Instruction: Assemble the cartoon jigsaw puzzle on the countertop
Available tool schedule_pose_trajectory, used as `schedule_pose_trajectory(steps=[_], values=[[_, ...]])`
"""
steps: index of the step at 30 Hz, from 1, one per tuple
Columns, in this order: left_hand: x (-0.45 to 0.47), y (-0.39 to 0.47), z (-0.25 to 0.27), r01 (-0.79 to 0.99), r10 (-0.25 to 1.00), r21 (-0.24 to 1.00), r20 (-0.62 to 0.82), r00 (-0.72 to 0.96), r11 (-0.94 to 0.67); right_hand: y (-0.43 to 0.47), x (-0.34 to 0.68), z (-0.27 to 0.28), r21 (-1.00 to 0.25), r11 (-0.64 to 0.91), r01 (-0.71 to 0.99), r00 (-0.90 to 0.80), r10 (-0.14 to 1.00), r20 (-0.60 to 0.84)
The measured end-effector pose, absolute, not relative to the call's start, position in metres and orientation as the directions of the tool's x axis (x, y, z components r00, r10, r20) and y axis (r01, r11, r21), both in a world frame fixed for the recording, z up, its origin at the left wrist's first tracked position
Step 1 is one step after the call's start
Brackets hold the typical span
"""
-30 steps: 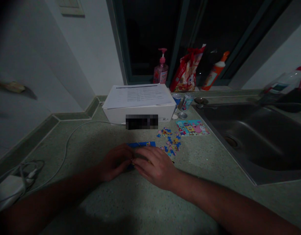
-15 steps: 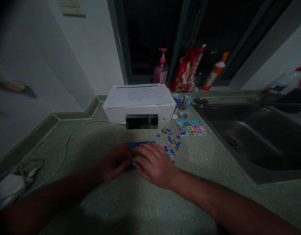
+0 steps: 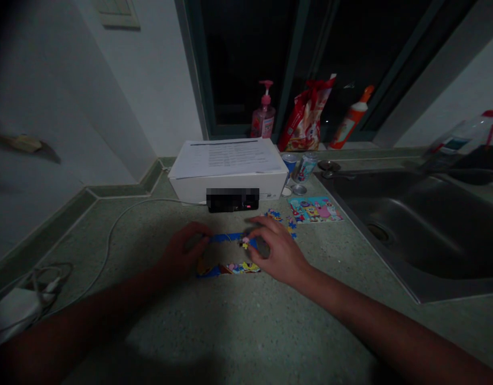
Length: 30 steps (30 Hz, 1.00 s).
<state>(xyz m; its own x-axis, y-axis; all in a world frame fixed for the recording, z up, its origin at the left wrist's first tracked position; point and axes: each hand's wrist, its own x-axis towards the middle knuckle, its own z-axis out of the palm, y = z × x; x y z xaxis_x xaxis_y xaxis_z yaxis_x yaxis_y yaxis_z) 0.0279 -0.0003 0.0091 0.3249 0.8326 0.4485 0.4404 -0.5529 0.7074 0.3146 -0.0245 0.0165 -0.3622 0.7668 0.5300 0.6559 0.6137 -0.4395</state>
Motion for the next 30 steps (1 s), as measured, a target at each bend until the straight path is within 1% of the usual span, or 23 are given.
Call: schedule_pose_trajectory(steps=[6, 16, 26, 30], values=[[0.03, -0.001, 0.01, 0.459, 0.838, 0.701, 0.44, 0.324, -0.546, -0.024, 0.314, 0.001, -0.488, 0.57, 0.661, -0.372, 0.814, 0.447], [0.03, -0.001, 0.011, 0.461, 0.833, 0.695, 0.429, 0.35, -0.552, -0.025, 0.307, 0.004, -0.428, 0.591, 0.684, -0.436, 0.801, 0.409], [0.031, -0.003, 0.014, 0.426, 0.831, 0.718, 0.42, 0.365, -0.55, -0.026, 0.308, 0.002, -0.37, 0.641, 0.672, -0.46, 0.753, 0.47], [0.031, -0.003, 0.014, 0.44, 0.833, 0.711, 0.418, 0.363, -0.549, -0.026, 0.308, 0.002, -0.343, 0.661, 0.667, -0.473, 0.732, 0.49]])
